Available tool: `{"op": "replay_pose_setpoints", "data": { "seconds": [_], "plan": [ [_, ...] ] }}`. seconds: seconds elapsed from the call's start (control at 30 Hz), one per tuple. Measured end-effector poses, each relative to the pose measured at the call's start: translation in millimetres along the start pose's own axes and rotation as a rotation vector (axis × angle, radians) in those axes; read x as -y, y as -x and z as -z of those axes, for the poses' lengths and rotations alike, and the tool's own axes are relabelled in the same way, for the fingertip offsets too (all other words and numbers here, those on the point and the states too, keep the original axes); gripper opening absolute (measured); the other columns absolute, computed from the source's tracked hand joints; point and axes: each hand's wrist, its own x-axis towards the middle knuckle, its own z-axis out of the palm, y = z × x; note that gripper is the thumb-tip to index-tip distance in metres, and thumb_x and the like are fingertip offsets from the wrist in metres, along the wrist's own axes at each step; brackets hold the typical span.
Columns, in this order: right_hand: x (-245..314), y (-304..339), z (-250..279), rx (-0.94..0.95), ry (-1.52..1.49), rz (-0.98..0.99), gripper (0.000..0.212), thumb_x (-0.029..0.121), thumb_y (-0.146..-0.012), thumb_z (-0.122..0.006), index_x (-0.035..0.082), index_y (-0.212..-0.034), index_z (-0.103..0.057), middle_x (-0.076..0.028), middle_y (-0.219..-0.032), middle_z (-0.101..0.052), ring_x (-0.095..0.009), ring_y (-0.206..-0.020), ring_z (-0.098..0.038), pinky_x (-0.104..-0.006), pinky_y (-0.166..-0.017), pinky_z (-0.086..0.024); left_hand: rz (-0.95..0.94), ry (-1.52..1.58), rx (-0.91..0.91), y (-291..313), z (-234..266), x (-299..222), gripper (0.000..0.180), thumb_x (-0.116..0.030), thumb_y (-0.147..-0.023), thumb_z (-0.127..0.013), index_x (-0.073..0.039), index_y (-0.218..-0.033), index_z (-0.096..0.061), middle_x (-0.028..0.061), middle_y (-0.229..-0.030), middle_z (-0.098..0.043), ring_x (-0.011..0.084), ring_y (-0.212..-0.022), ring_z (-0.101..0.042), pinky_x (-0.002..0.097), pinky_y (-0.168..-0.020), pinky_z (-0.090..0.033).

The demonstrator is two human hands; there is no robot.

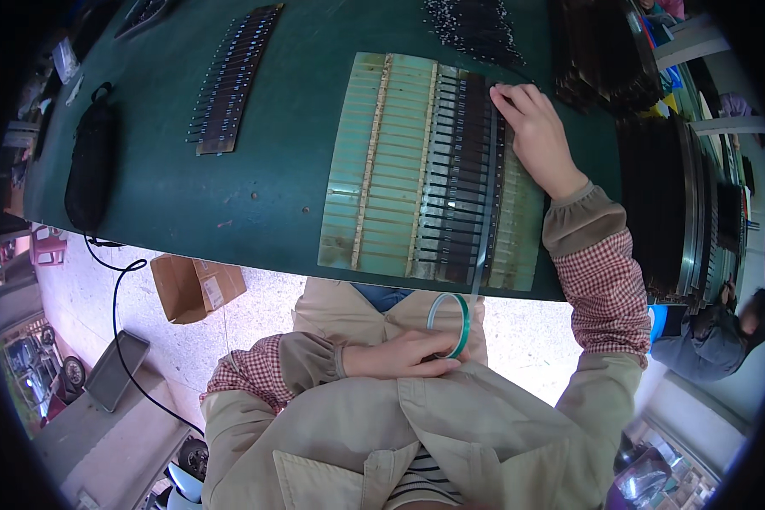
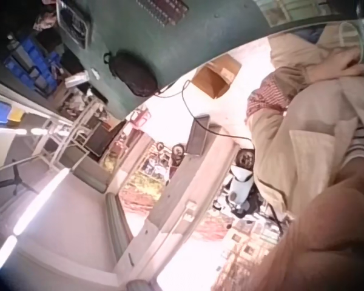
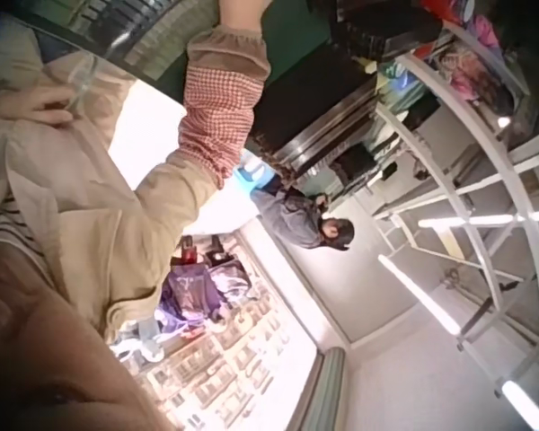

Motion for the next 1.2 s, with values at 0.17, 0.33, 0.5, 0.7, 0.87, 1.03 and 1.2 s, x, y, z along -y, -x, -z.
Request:
{"op": "replay_pose_setpoints", "data": {
  "seconds": [0.17, 0.33, 0.5, 0.7, 0.87, 1.03, 1.2],
  "plan": [
    [-17, -7, 11, 0.052, 0.034, -0.01, 0.037, -0.011, -0.07, -0.053, 0.003, -0.102, -0.065, -0.006, -0.1, -0.059, -0.024, -0.096, -0.052, -0.0322, -0.085, -0.043, 0.08, 0.001, 0.109, -2, 4, -8, 0.022, -0.016, -0.093, -0.053, -0.002, -0.11, -0.055, 0.0099, -0.095, -0.062, 0.0186, -0.085, -0.062, 0.0294, -0.075, -0.048],
    [8, -1, 5, 0.049, 0.186, 0.0, 0.037, -0.01, -0.072, -0.051, 0.004, -0.103, -0.066, -0.006, -0.101, -0.058, -0.024, -0.097, -0.052, -0.0321, -0.085, -0.043, 0.102, 0.018, 0.096, -1, 4, -7, 0.022, -0.016, -0.093, -0.054, -0.002, -0.11, -0.055, 0.0098, -0.094, -0.062, 0.0187, -0.084, -0.062, 0.0289, -0.074, -0.048],
    [-15, -6, 4, 0.114, -0.094, -0.054, 0.03, -0.005, -0.077, -0.054, 0.005, -0.102, -0.066, -0.006, -0.097, -0.059, -0.025, -0.096, -0.053, -0.0322, -0.084, -0.043, 0.107, 0.008, 0.132, -4, 4, -11, 0.023, -0.017, -0.093, -0.054, -0.002, -0.109, -0.055, 0.0098, -0.093, -0.062, 0.0184, -0.083, -0.062, 0.0287, -0.073, -0.048],
    [-27, -35, 1, 0.25, -0.287, -0.426, 0.012, 0.011, -0.082, -0.062, 0.003, -0.091, -0.062, -0.005, -0.092, -0.055, -0.021, -0.095, -0.051, -0.0302, -0.08, -0.042, 0.09, 0.003, 0.121, -7, 3, -10, 0.023, -0.018, -0.092, -0.056, -0.001, -0.109, -0.056, 0.01, -0.093, -0.063, 0.0185, -0.083, -0.062, 0.0282, -0.073, -0.049],
    [-33, -32, -4, 0.227, -0.143, -0.278, 0.017, 0.02, -0.082, -0.064, 0.006, -0.079, -0.056, -0.004, -0.084, -0.053, -0.023, -0.092, -0.05, -0.0347, -0.082, -0.04, -0.021, -0.02, 0.094, -9, 3, -14, 0.022, -0.015, -0.091, -0.058, -0.001, -0.107, -0.057, 0.0096, -0.091, -0.064, 0.0196, -0.081, -0.063, 0.0291, -0.073, -0.049],
    [-36, -26, -7, 0.206, -0.211, -0.262, 0.017, 0.021, -0.081, -0.065, 0.008, -0.081, -0.054, -0.004, -0.085, -0.053, -0.023, -0.09, -0.049, -0.0353, -0.081, -0.038, -0.216, -0.008, 0.023, -14, -1, -17, 0.018, -0.016, -0.091, -0.056, -0.002, -0.104, -0.056, 0.0097, -0.088, -0.061, 0.0234, -0.076, -0.06, 0.0323, -0.069, -0.047],
    [-26, -31, -6, 0.19, 0.067, -0.147, 0.016, 0.02, -0.082, -0.063, 0.008, -0.082, -0.052, -0.004, -0.085, -0.052, -0.024, -0.089, -0.048, -0.0351, -0.079, -0.037, -0.338, -0.068, 0.087, -29, 6, -33, 0.016, -0.015, -0.092, -0.054, -0.003, -0.101, -0.055, 0.0115, -0.085, -0.059, 0.0271, -0.074, -0.058, 0.035, -0.068, -0.046]
  ]
}}
